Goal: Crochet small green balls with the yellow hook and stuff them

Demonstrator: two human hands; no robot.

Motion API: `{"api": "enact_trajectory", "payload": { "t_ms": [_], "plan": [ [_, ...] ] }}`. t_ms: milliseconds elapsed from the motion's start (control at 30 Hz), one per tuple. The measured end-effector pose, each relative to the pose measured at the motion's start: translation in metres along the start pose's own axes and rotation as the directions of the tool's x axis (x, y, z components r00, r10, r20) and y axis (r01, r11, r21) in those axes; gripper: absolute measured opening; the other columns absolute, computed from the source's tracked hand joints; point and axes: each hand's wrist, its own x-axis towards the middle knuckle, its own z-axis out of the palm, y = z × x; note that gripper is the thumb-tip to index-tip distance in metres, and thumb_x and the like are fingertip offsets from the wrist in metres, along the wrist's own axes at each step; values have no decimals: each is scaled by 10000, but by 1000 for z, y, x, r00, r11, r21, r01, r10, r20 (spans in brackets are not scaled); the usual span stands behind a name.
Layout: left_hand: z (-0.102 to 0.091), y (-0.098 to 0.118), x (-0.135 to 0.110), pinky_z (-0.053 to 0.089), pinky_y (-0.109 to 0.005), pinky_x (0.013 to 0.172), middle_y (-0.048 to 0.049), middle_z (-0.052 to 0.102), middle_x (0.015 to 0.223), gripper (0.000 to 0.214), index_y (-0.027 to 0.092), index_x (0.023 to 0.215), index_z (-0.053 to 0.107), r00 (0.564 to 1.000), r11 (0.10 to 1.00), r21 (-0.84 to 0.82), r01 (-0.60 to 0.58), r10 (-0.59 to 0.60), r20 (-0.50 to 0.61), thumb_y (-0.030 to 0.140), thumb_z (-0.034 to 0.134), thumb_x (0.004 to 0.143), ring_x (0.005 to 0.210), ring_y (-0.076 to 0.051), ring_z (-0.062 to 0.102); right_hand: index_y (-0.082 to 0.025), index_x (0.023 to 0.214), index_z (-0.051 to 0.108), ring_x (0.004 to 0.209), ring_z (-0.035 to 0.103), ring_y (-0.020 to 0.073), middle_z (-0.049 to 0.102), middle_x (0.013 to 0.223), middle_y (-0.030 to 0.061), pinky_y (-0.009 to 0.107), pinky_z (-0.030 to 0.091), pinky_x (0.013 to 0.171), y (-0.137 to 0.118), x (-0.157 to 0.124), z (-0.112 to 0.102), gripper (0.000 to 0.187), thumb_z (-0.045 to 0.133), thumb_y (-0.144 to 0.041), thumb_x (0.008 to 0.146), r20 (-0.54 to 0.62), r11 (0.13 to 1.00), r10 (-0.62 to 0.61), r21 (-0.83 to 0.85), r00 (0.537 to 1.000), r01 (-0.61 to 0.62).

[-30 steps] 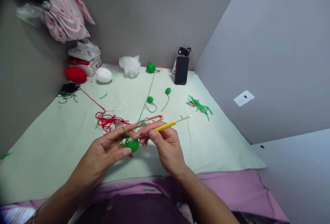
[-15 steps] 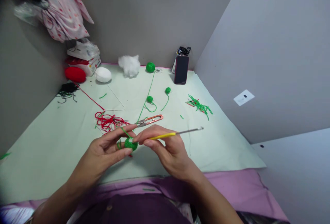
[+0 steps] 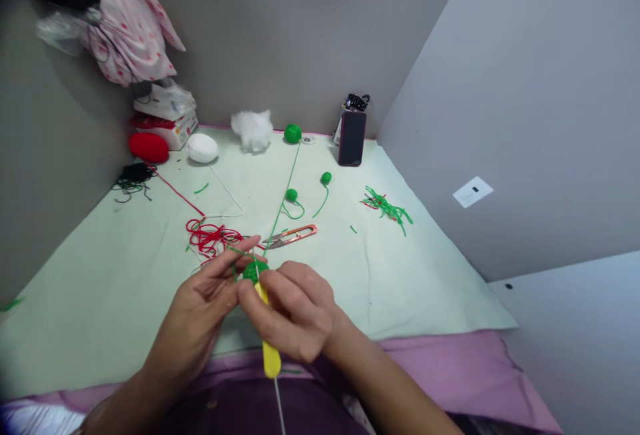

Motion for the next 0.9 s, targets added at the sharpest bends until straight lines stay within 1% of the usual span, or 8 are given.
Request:
{"api": "enact_trajectory", "payload": {
  "t_ms": [100,200,433,600,667,767,833,900],
  "plan": [
    [0,0,1,514,-215,893,-26,735,986,466,315,1231,797,984,976,-156,149,-132,118,285,896,777,949,-146,667,-189,1091,783,905,735,182,793,934,60,274,668,783,3,-1,3,245,701,-36,917,-15,996,-17,85,1000,18],
    [-4,4,4,487,-226,907,-22,713,983,555,319,1291,766,964,957,-177,230,-199,175,253,905,758,950,-143,636,-203,1211,752,959,743,199,783,1033,90,332,664,781,6,-2,7,257,631,-128,997,-38,914,178,376,983,-151],
    [-15,12,8,449,-266,825,-13,635,946,530,306,1276,778,977,991,23,135,-136,162,250,882,760,882,-155,550,-236,1096,787,836,742,204,794,910,63,359,619,729,11,2,-2,190,623,-187,1013,123,553,513,709,849,-437],
    [-17,10,7,476,-262,838,-23,677,983,471,307,1238,797,980,990,84,116,-128,154,286,879,774,904,-157,589,-220,964,789,648,674,147,756,794,33,277,576,594,19,6,2,134,703,-322,974,354,68,670,846,652,-529],
    [-16,8,6,493,-272,901,-27,715,1081,496,336,1267,778,983,988,112,107,-122,140,279,880,785,1000,-175,631,-215,992,779,603,659,143,747,763,30,270,569,557,19,6,5,195,704,-394,970,437,-26,653,829,619,-558],
    [-15,3,5,474,-305,1040,-18,749,1168,554,372,1342,725,990,984,165,67,-86,112,277,867,815,1157,-203,648,-223,1038,784,713,695,163,753,841,47,297,600,630,11,5,6,165,659,-326,1006,308,322,617,741,724,-589],
    [-13,0,4,457,-312,1086,-12,761,1185,571,375,1359,713,996,984,175,32,-46,81,275,867,818,1225,-217,639,-237,1106,785,861,721,183,764,962,67,322,622,738,3,3,4,177,643,-202,1007,128,713,463,534,877,-454],
    [-10,-3,3,471,-302,1072,-13,769,1191,549,368,1336,730,997,988,149,24,-34,66,278,872,814,1252,-226,637,-225,1180,773,964,718,196,764,1032,84,329,628,831,-4,-1,5,263,650,-104,981,31,925,261,279,965,-259]
  ]
}}
